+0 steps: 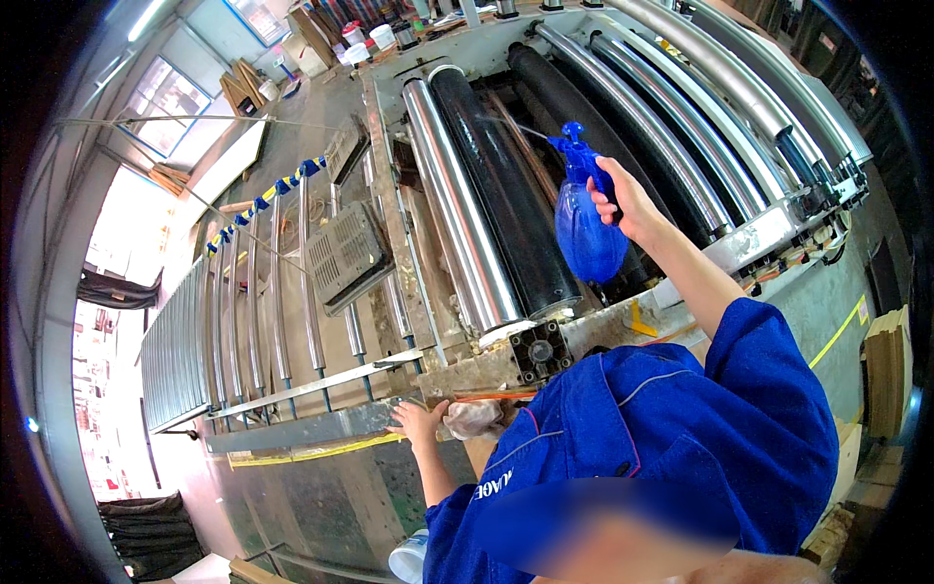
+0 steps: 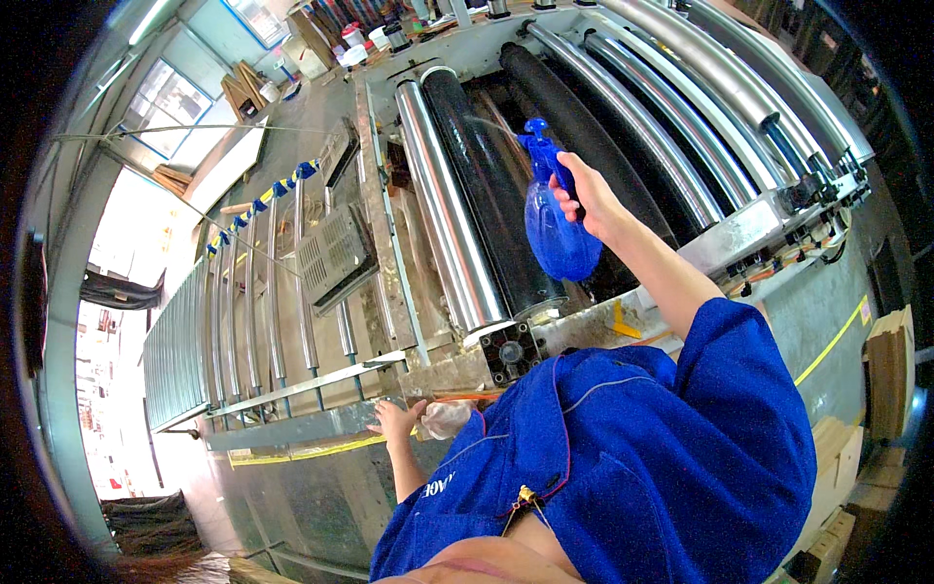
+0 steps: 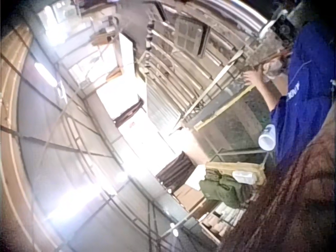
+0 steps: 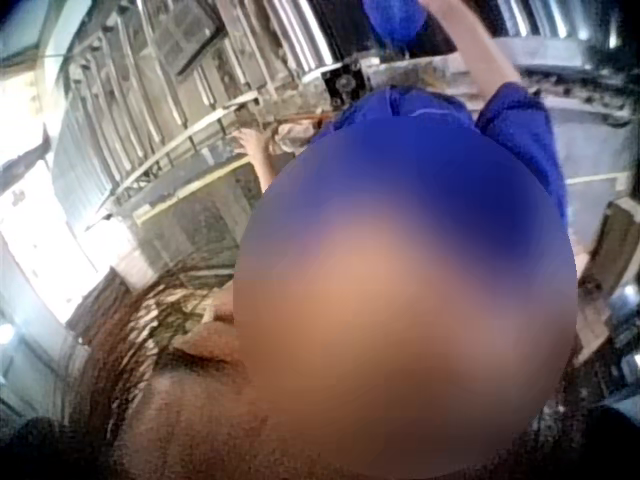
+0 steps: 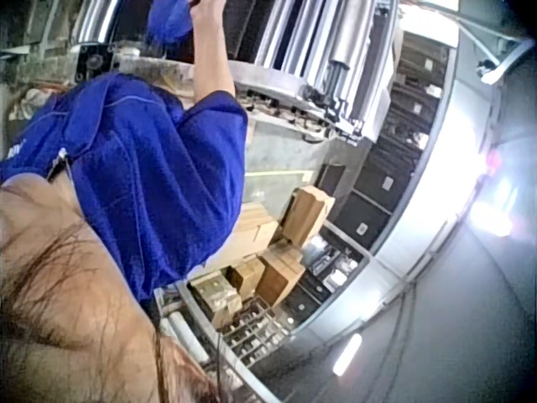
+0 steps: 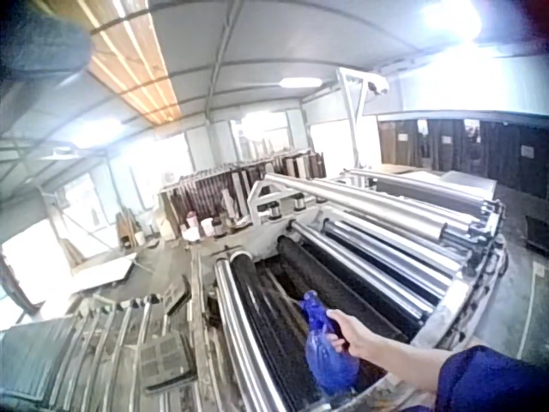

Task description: The person sprays a liquid from a blue bottle onto industrial rollers and uses a cloth to wipe them.

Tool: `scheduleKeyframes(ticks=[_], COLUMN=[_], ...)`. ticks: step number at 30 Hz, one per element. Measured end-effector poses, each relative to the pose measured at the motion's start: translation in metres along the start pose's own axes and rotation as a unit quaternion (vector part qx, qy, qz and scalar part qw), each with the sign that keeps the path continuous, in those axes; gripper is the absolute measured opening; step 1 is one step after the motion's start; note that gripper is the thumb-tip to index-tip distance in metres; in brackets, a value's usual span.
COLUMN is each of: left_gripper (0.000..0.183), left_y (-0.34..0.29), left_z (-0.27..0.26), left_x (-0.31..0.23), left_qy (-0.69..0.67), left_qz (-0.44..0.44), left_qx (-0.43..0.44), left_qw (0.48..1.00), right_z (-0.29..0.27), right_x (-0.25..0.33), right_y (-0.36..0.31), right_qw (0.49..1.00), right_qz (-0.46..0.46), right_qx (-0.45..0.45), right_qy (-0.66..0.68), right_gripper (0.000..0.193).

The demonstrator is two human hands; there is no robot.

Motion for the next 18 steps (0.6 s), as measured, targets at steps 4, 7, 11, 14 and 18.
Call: scheduleKeyframes(ticks=[4, 7, 11, 14, 18], left_gripper=[0.118, 0.116, 0.114, 0.103, 0.085], left_y=[0.002, 0.001, 0.001, 0.005, 0.018], left_z=[0.009, 0.014, 0.016, 0.019, 0.026], left_x=[-0.008, -0.015, -0.016, -0.018, -0.010], left_qy=[0.011, 0.010, 0.015, -0.008, -0.019], left_qz=[-0.006, 0.009, -0.001, 0.011, 0.009], left_qx=[0.034, 0.034, 0.038, 0.016, 0.025], left_qw=[0.999, 0.999, 0.999, 1.000, 0.999], right_z=[0.014, 0.018, 0.021, 0.020, 0.022], right_x=[0.017, 0.025, 0.035, 0.042, 0.051], right_y=[0.006, 0.010, 0.006, 0.008, 0.007], right_qw=[1.000, 0.999, 0.999, 0.998, 0.997], right_qz=[-0.018, -0.031, -0.049, -0.055, -0.074], right_qx=[0.006, 0.004, -0.007, -0.005, 0.005], right_qy=[0.003, 0.013, 0.018, 0.032, 0.028], right_gripper=[0.038, 0.038, 0.037, 0.037, 0.036])
Point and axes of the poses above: each hand's wrist, its own y-axis towards the middle knuckle, its own z-axis out of the palm, x = y × z, the point moved 6 cm from there along y, towards the middle knuckle, and after that the axes turned 4 degrees about x, right-handed, at the moved point
